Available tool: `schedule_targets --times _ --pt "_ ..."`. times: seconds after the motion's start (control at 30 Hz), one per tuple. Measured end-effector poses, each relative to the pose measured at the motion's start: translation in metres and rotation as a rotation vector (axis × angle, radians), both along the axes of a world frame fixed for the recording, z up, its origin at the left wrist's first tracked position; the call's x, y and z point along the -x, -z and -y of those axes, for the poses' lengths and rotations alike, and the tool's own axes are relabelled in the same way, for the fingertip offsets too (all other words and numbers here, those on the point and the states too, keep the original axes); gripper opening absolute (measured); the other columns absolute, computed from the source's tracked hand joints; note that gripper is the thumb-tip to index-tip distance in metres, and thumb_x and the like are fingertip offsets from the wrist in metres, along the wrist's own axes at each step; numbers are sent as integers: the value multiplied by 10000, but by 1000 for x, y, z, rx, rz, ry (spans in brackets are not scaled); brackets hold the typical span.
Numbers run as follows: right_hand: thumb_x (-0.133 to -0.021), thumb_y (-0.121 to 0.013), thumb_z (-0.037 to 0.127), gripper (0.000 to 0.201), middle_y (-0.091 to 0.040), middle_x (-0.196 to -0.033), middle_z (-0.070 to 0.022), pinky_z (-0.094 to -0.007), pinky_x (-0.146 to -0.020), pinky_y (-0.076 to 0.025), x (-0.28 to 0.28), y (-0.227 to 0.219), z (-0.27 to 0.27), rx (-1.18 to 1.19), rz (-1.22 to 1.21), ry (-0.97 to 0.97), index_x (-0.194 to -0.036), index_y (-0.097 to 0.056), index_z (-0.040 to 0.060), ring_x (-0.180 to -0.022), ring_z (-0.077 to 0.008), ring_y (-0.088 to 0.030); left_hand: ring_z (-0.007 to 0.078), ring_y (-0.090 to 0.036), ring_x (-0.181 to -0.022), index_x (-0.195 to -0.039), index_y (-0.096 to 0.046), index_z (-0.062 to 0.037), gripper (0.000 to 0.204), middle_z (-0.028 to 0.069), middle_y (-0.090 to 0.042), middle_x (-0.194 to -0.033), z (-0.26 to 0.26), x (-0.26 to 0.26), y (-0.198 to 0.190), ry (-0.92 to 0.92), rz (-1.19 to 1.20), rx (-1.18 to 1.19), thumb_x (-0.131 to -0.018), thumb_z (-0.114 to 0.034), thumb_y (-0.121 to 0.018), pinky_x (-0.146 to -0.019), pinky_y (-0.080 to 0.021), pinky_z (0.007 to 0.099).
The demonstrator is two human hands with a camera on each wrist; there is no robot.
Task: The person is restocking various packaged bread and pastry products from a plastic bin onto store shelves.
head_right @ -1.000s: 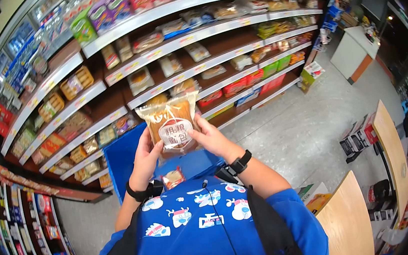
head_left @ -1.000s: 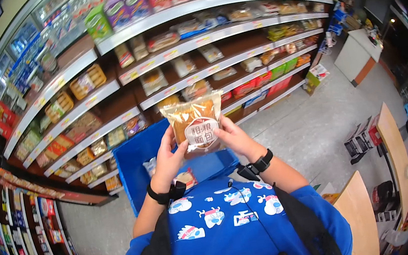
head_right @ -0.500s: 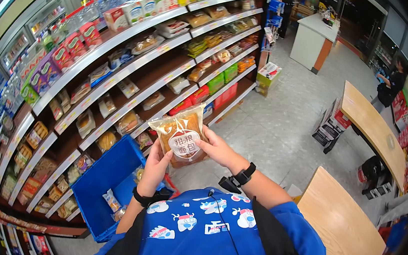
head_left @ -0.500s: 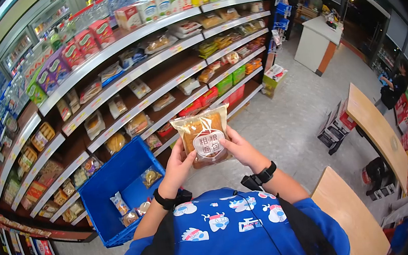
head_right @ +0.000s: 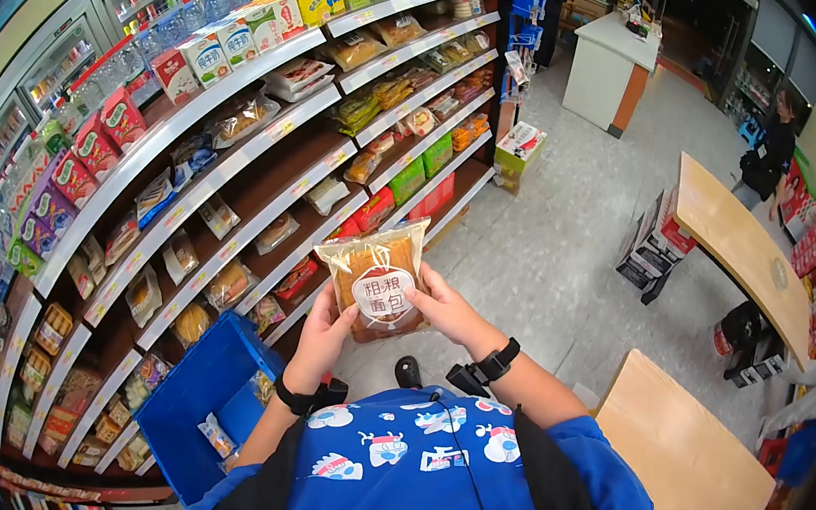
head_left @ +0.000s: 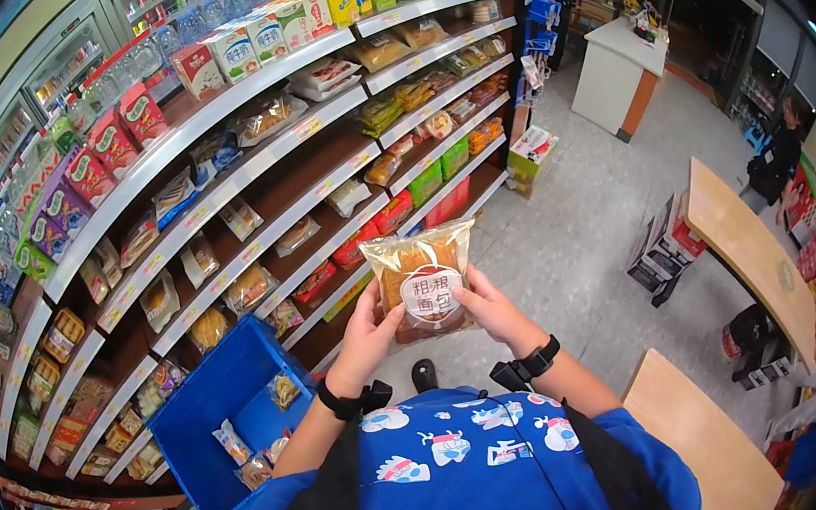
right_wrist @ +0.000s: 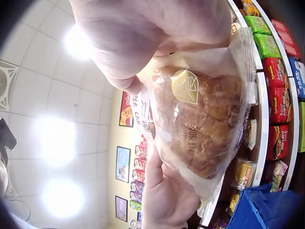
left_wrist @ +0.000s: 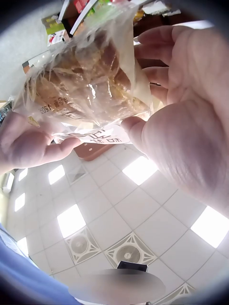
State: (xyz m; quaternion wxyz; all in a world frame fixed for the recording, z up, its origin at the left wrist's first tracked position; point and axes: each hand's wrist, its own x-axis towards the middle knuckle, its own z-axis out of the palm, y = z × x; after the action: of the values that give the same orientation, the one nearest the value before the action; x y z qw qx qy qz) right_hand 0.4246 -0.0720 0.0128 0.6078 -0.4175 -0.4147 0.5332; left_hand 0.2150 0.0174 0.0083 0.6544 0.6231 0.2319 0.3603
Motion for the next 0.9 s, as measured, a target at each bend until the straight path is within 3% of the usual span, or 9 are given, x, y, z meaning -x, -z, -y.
schedule_targets --times 0.07,0.4,0.5,0.73,0.9 --pt "-988 -495 122 620 -338 -1507 -122 -342 -1131 -280 -13 0 -22 5 29 19 -1511 -187 -4 -1380 -203 -333 149 -550 -1147 -1491 -233 -9 634 115 -463 -1381 -22 -13 -1 -4 13 -9 -959 -71 -574 -946 -467 284" --pt "-983 -513 107 608 -380 -1475 -112 -323 -1107 -307 -79 -9 -162 -54 86 -110 -1501 -215 -9 -1344 -180 -375 161 -557 -1147 -1492 -225 -7 636 131 -450 -1398 -146 -67 3 -91 32 -34 -962 -84 -568 -940 -472 285" --pt "-978 -498 87 622 -357 -1492 -112 -324 -1116 -292 -103 -5 -189 -62 89 -61 -1511 -190 -4 -1357 -185 -359 148 -574 -1102 -1488 -227 7 651 134 -439 -1416 -177 -91 -2 -81 -36 -102 -958 -108 -587 -912 -486 280" --pt "-969 -501 95 640 -346 -1499 -132 -333 -1130 -265 -170 -3 -233 -25 28 -158 -1509 -175 -18 -1374 -203 -341 144 -591 -1056 -1487 -208 34 674 146 -467 -1383 -210 -150 -1 -99 -37 -49 -960 -132 -595 -866 -507 279" --pt "-958 -518 90 664 -321 -1512 -142 -341 -1137 -252 -242 4 -269 -37 60 -226 -1507 -163 -29 -1384 -209 -325 169 -570 -1122 -1485 -198 44 675 158 -467 -1384 -229 -216 12 -186 -7 -59 -963 -132 -589 -918 -487 283"
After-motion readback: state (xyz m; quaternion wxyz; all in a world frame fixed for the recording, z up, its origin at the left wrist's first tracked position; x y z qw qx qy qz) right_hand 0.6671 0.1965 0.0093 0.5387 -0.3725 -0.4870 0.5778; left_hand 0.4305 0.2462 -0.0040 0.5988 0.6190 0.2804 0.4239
